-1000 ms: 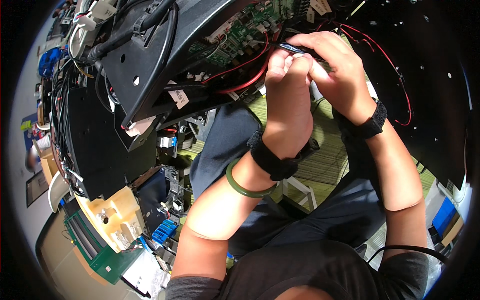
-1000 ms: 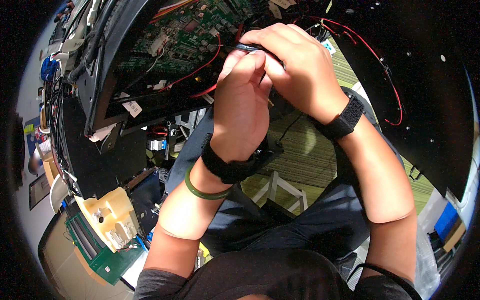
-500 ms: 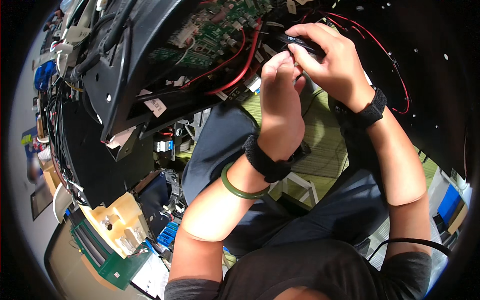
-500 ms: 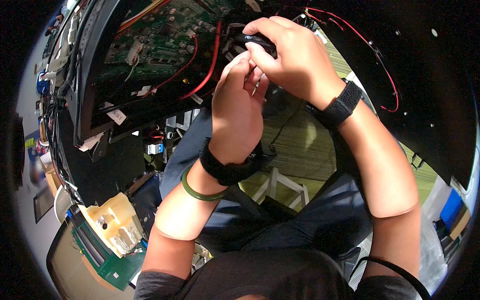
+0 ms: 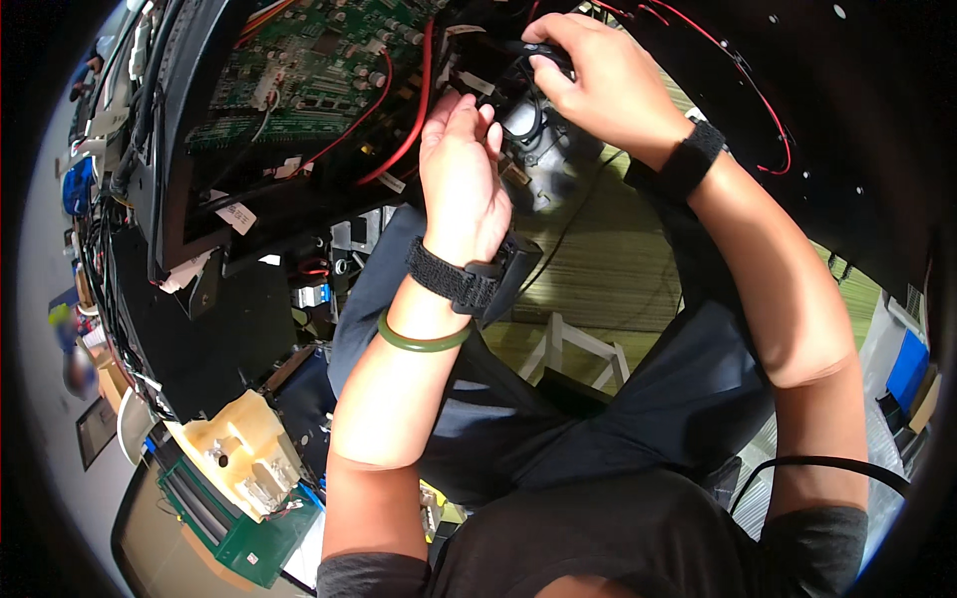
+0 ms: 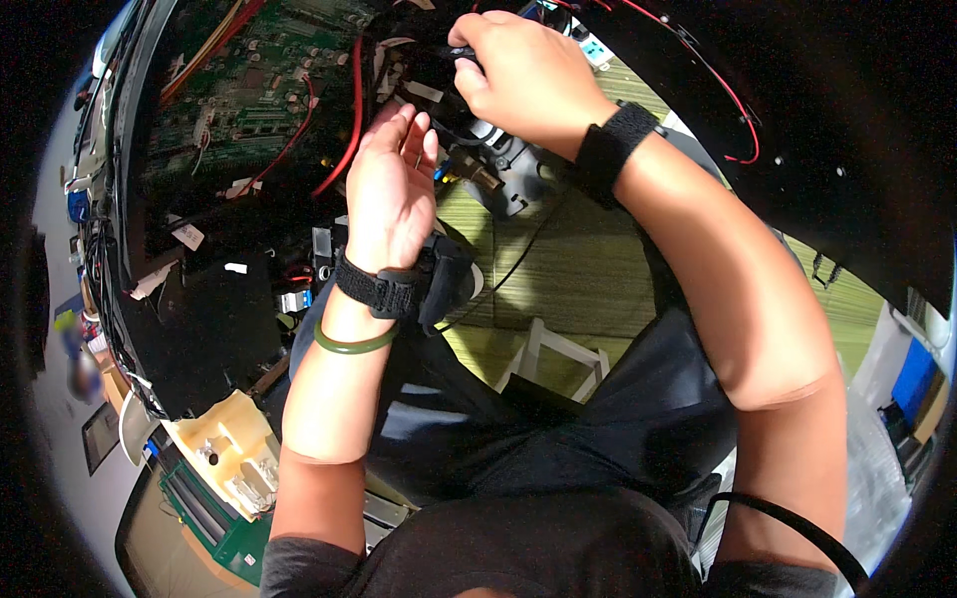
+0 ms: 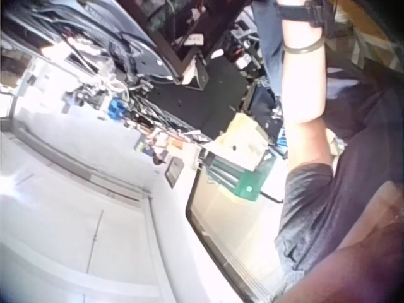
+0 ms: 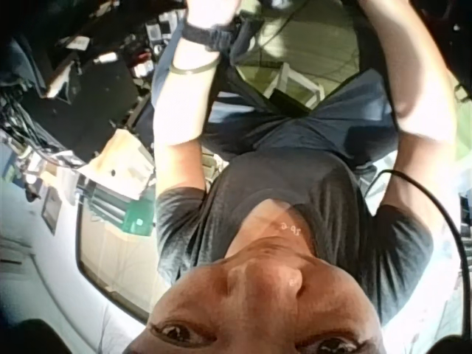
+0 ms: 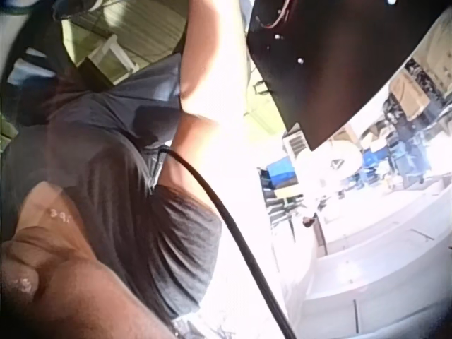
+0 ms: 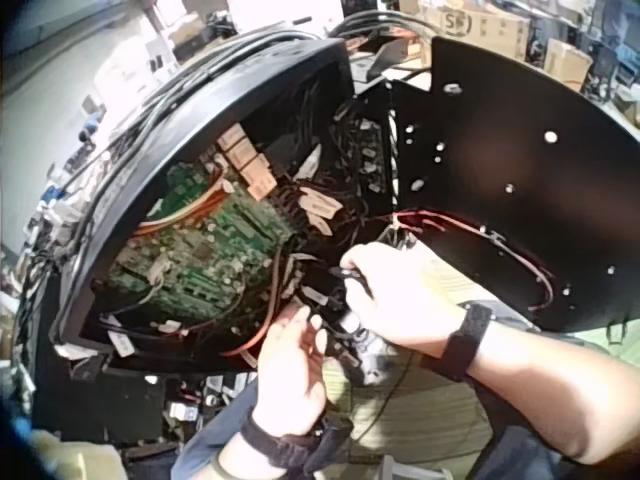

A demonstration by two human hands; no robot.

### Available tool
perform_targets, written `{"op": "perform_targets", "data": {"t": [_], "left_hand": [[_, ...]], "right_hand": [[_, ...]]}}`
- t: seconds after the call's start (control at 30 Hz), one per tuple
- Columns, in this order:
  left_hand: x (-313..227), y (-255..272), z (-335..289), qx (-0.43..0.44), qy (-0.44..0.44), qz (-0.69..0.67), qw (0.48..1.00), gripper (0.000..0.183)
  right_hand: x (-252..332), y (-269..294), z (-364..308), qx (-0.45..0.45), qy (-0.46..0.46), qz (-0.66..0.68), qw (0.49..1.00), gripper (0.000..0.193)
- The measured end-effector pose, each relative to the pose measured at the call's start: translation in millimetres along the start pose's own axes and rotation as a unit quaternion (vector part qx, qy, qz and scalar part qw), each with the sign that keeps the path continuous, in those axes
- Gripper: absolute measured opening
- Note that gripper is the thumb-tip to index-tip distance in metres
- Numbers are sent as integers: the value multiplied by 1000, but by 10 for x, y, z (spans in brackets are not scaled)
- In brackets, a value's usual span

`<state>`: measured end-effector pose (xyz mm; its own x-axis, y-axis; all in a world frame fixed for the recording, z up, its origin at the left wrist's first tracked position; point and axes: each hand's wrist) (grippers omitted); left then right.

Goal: Repairing and connecting wires within an electronic device assembly.

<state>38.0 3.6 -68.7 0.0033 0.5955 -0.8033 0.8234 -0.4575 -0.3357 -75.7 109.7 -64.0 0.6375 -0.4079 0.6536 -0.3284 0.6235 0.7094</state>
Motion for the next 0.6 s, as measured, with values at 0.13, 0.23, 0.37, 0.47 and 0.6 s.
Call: {"op": "perform_targets", "data": {"t": [0.13, 0.23, 0.37, 0.47, 0.6], "left_hand": [[37, -39, 36, 1, 6, 14, 1000, 13], [48, -38, 83, -25, 34, 2, 999, 12], [108, -45, 152, -4, 30, -27, 999, 12], [79, -66, 88, 14, -33, -70, 997, 16], [-35, -53, 108, 1, -21, -85, 996, 17]], "right_hand": [[-19, -22, -56, -24, 17, 37, 999, 18], [-45, -47, -67, -32, 5, 50, 998, 17], [-257, -277, -76, -48, 10, 43, 998, 24], [-218, -333, -117, -33, 9, 39, 999, 26], [-183, -352, -103, -31, 0, 29, 999, 24]]}}
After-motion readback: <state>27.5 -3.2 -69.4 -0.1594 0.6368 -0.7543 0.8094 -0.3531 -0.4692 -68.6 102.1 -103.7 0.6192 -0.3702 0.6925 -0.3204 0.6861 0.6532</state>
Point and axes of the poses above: each hand's wrist, its own z-axis towards the middle knuckle, its own y-axis out of the back of the hand, x = y × z, and after that the axes turned 3 degrees about -y, right-handed
